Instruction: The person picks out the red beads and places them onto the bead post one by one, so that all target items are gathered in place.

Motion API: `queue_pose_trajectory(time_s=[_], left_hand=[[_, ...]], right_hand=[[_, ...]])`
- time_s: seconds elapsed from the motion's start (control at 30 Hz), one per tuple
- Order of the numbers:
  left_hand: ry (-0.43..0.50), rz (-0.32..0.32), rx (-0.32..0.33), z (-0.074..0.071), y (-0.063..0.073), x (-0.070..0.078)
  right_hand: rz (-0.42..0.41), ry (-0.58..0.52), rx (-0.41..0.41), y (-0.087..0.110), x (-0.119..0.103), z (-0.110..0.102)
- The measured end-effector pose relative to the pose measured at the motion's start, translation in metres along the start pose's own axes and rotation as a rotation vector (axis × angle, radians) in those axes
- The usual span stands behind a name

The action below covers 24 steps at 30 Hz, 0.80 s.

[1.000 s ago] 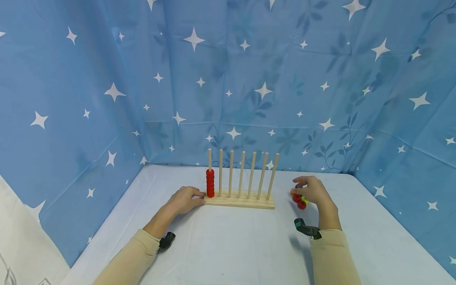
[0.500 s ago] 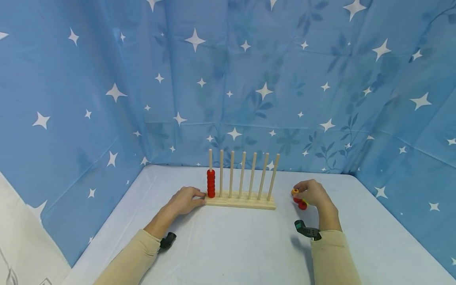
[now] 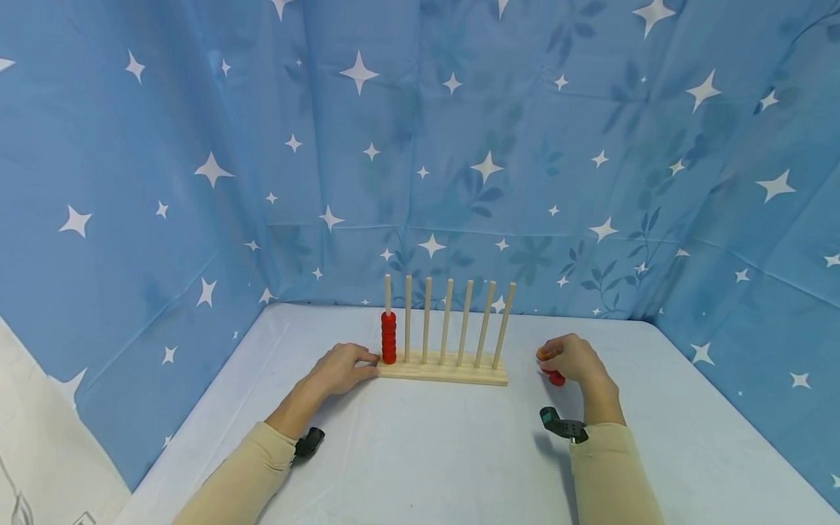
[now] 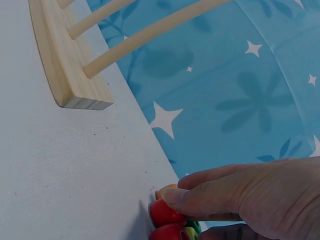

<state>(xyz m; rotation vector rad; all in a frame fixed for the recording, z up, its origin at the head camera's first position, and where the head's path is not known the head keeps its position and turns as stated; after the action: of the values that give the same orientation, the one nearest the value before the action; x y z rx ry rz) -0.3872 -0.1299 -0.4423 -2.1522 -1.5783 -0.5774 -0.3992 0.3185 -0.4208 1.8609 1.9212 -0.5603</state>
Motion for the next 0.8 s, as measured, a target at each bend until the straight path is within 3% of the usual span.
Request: queue_pose_trajectory(time_s=[0.43,0.8], left_hand=[[-0.01,0.034,0.013,-0.0011,0.0003,0.0014],[-0.005,0.034,0.014,-0.0007,0.0004,0.0014]], right_hand=[[0.057,0.067,0.0,-0.0008,0.0008,0.0046],[-0.006,0.072,0.037,-0.0026,-0.0053,0.0011]])
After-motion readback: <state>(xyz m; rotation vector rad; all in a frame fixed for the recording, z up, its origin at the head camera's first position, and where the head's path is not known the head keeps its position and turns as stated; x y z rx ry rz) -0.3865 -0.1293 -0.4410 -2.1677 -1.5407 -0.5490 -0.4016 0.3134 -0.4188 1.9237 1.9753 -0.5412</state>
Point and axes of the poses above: each hand's wrist, its own y-axis away from the middle knuckle, its own z-axis out of the palm, x = y × z, the point moved 7 cm from there along -y, towards the middle knuckle, and after that the axes turned 3 degrees about -z, right-handed, at the moved point
